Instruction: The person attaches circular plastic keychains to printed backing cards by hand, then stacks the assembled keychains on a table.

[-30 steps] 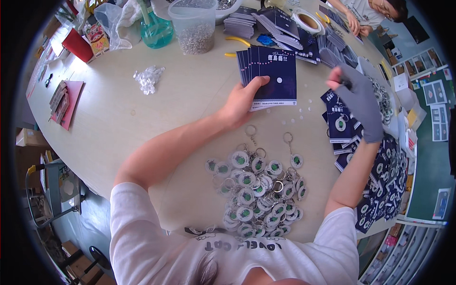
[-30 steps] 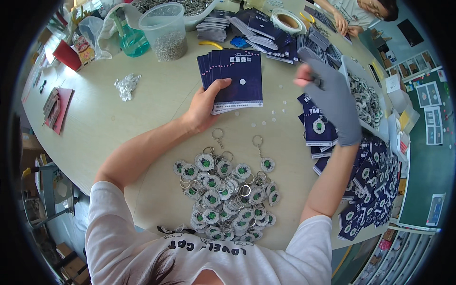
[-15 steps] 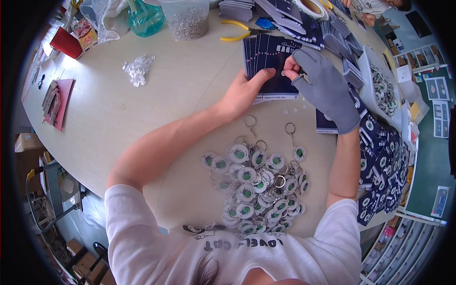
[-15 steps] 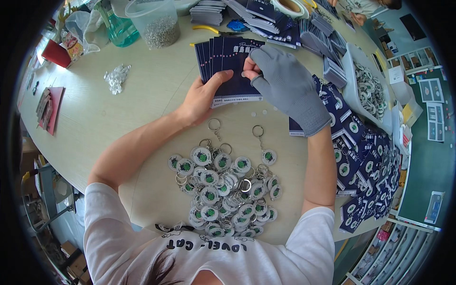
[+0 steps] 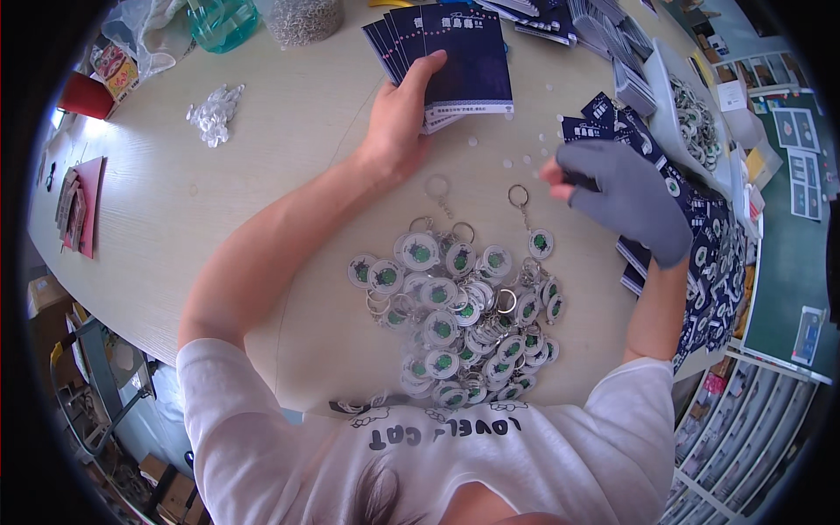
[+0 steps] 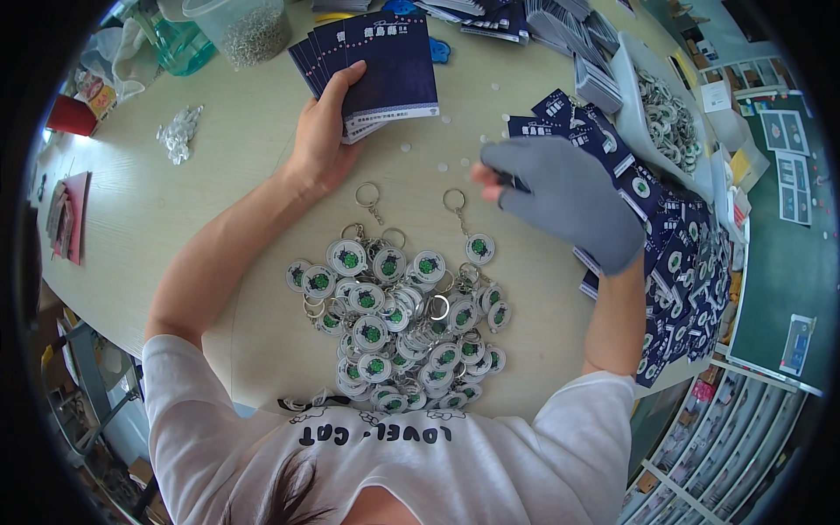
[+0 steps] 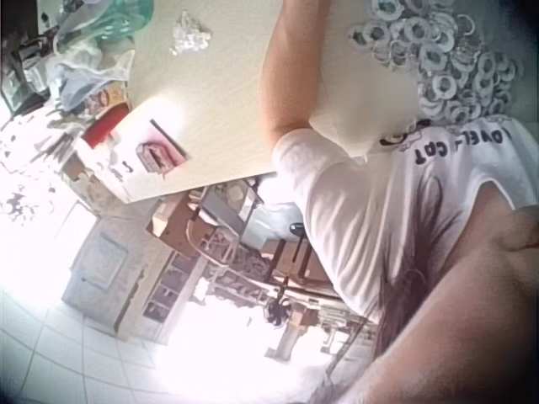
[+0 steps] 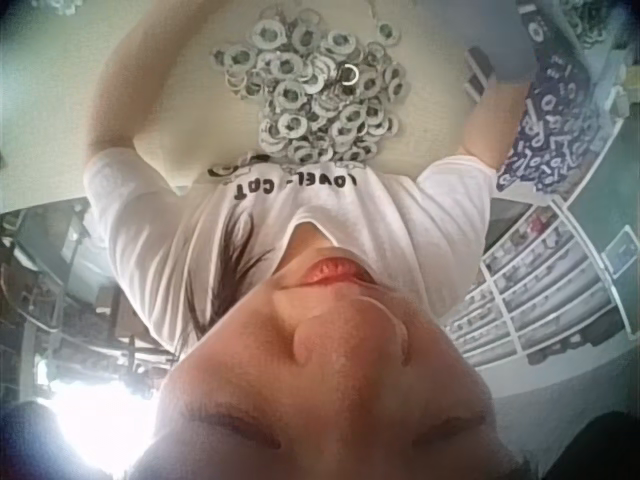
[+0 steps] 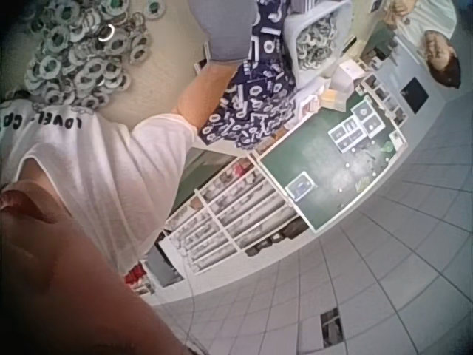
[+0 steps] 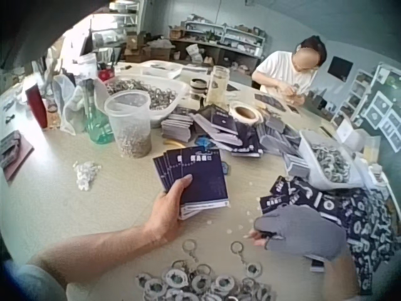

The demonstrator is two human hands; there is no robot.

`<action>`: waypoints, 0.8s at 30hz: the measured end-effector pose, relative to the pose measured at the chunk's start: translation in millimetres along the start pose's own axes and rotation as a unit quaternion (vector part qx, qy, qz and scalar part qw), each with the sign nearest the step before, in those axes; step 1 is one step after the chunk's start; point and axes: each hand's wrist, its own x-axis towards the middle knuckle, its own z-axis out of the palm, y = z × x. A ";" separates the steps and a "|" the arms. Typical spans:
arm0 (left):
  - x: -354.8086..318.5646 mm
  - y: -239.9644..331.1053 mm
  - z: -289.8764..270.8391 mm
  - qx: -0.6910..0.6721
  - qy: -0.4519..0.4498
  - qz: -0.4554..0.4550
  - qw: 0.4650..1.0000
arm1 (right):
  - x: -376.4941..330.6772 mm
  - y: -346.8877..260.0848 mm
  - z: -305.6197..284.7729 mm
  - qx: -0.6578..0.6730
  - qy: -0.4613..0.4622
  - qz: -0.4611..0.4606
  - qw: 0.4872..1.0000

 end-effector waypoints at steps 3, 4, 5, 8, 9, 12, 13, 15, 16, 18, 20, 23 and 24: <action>-0.5 2.7 0.1 -0.016 0.001 -0.006 1.000 | -20.3 -7.0 13.5 0.038 -0.059 0.051 0.996; -2.0 4.3 -0.2 -0.013 0.007 -0.001 1.000 | -24.0 -8.0 21.9 0.044 -0.051 0.040 0.997; -2.3 4.2 1.8 -0.017 0.006 -0.019 1.000 | -25.9 -13.6 28.7 0.040 -0.013 0.051 0.998; -1.7 3.7 0.7 -0.022 -0.001 -0.031 0.999 | -27.5 -17.6 34.6 0.049 -0.004 0.050 0.998; 0.0 2.4 0.0 -0.036 -0.010 -0.032 0.999 | -29.0 -17.6 36.5 0.051 -0.003 0.042 0.998; 2.2 0.7 2.5 -0.044 -0.005 -0.030 0.999 | -33.0 -17.1 39.4 0.067 -0.018 0.066 0.995; 2.5 2.4 1.8 -0.041 -0.001 -0.034 0.999 | -32.6 -17.1 39.2 0.077 -0.030 0.082 0.993; 3.7 2.6 -0.8 -0.050 -0.004 -0.043 0.998 | -34.2 -19.8 36.1 0.083 -0.042 0.102 0.990; 1.8 2.7 -4.1 -0.050 -0.005 -0.041 0.998 | -33.3 -23.5 33.8 0.118 -0.070 0.105 0.985; 1.7 0.9 -3.0 -0.030 -0.007 -0.028 0.999 | -30.1 -25.7 25.3 0.143 -0.090 0.114 0.979; 2.4 1.3 -2.0 -0.037 -0.026 -0.037 0.998 | -24.6 -26.2 16.8 0.290 -0.002 0.135 0.947; 1.1 1.7 -0.7 -0.046 -0.044 -0.066 0.996 | -0.2 -22.8 -14.3 0.355 0.079 0.152 0.919; 1.6 2.2 -0.5 -0.050 -0.043 -0.084 0.994 | 12.6 -17.3 -26.0 0.349 0.100 0.131 0.922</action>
